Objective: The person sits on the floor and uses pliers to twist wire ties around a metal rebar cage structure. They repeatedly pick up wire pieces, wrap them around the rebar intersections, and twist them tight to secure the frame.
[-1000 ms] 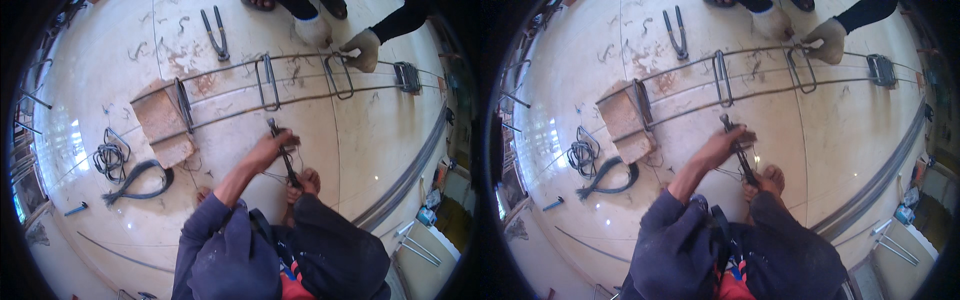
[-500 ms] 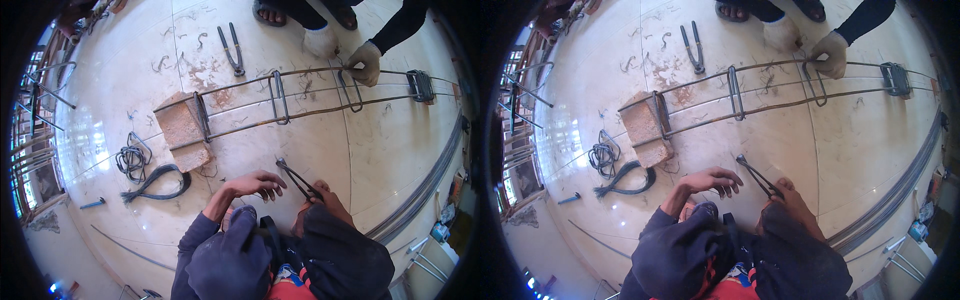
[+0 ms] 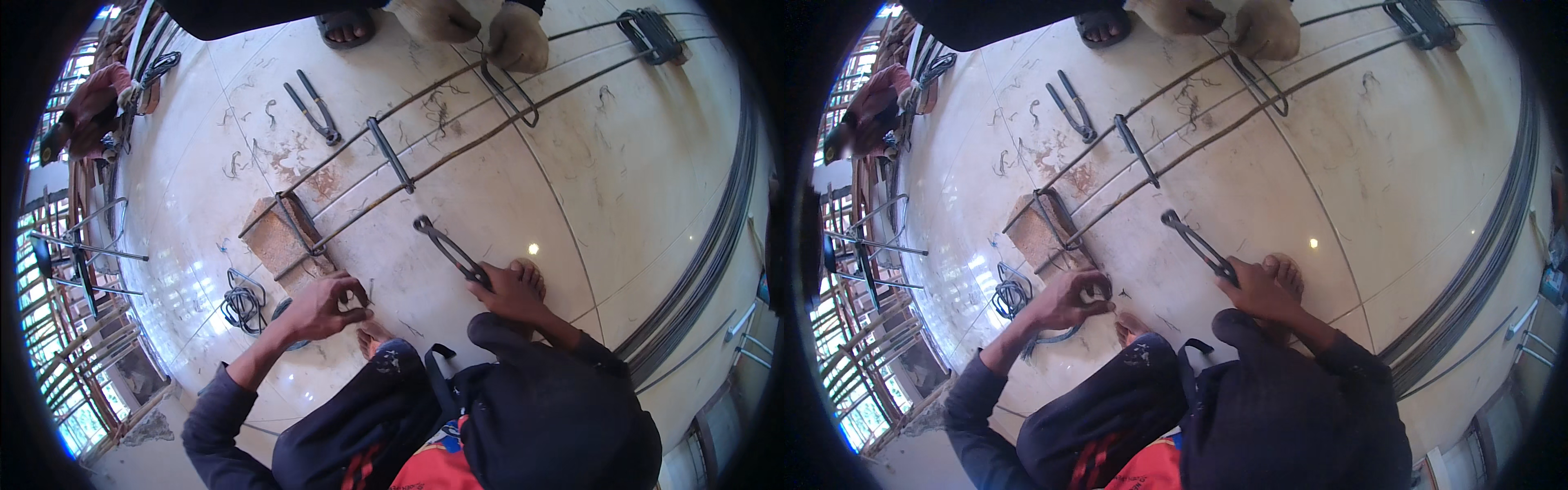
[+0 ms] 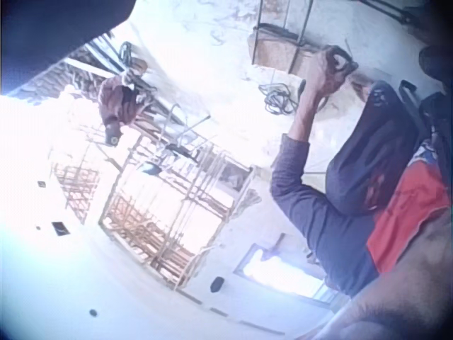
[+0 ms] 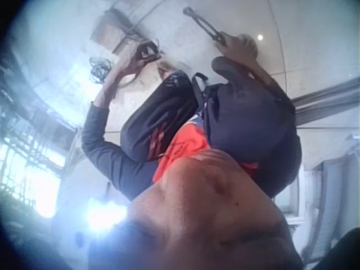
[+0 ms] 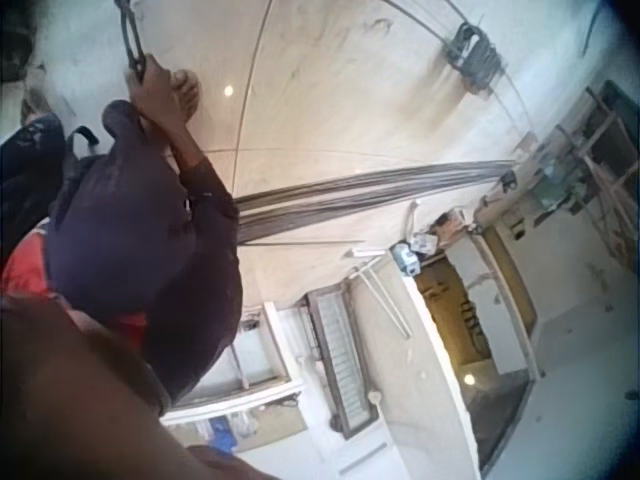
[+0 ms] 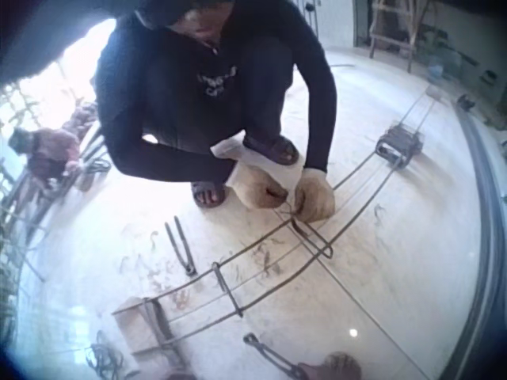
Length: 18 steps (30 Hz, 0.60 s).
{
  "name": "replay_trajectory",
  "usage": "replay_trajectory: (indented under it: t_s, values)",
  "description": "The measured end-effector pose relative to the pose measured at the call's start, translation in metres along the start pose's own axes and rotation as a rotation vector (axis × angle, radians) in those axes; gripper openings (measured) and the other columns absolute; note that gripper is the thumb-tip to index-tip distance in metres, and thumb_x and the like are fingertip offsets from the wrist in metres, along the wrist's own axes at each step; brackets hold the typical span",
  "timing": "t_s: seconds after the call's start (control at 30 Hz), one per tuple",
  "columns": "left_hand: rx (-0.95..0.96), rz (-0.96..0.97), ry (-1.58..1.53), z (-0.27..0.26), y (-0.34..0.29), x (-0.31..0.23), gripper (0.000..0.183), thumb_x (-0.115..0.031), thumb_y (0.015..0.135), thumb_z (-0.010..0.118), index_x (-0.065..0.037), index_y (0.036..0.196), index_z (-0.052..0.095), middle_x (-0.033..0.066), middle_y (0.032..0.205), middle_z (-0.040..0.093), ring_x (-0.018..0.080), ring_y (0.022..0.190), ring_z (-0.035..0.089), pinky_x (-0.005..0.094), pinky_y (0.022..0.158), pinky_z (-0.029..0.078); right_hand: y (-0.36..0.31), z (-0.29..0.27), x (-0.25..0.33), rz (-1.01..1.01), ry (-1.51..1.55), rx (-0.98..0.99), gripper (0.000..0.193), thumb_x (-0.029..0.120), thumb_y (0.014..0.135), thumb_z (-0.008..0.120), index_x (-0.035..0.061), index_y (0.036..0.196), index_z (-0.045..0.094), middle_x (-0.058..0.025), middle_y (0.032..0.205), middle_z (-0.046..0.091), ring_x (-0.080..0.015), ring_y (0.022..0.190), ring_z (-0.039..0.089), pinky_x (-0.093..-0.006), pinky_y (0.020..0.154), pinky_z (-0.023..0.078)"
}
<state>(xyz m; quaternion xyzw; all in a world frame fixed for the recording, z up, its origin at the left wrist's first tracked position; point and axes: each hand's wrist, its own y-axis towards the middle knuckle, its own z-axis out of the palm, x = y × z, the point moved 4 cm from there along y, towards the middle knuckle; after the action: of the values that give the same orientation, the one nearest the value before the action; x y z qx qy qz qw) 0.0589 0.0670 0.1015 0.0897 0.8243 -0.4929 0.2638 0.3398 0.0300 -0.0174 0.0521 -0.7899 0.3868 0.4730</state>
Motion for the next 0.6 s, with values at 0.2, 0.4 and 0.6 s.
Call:
replay_trajectory:
  t_s: [0.2,0.4,0.6]
  values:
    - [-0.572,0.126,0.478,-0.011,0.051,-0.026,0.018,-0.020,0.085,0.059,-0.004,0.091,0.054,0.0207,0.133,0.048,0.0353,0.117,0.052,0.0424,0.082,0.051,0.043,0.024,0.021,-0.118,0.147,-0.195,0.027,0.021,0.090,0.056,-0.0043,0.100,0.054,-0.0255,0.071,0.060,-0.0462,0.073,0.060,-0.0522,0.065,0.046]
    - [-0.532,0.105,0.432,-0.005,0.071,-0.026,0.017,-0.016,0.086,0.057,-0.002,0.092,0.052,0.0270,0.137,0.043,0.0391,0.121,0.048,0.0429,0.087,0.050,0.042,0.019,0.029,-0.180,0.124,-0.261,0.022,0.018,0.092,0.054,-0.0019,0.101,0.054,-0.0176,0.062,0.057,-0.0353,0.057,0.059,-0.0417,0.056,0.045]
    - [-0.608,0.154,0.474,-0.003,0.070,-0.020,0.017,-0.017,0.086,0.060,-0.004,0.093,0.053,0.0229,0.140,0.043,0.0376,0.120,0.050,0.0426,0.088,0.050,0.040,0.011,0.035,-0.048,0.151,-0.199,0.023,0.017,0.091,0.054,-0.0046,0.099,0.054,-0.0280,0.071,0.060,-0.0469,0.075,0.060,-0.0519,0.066,0.045]
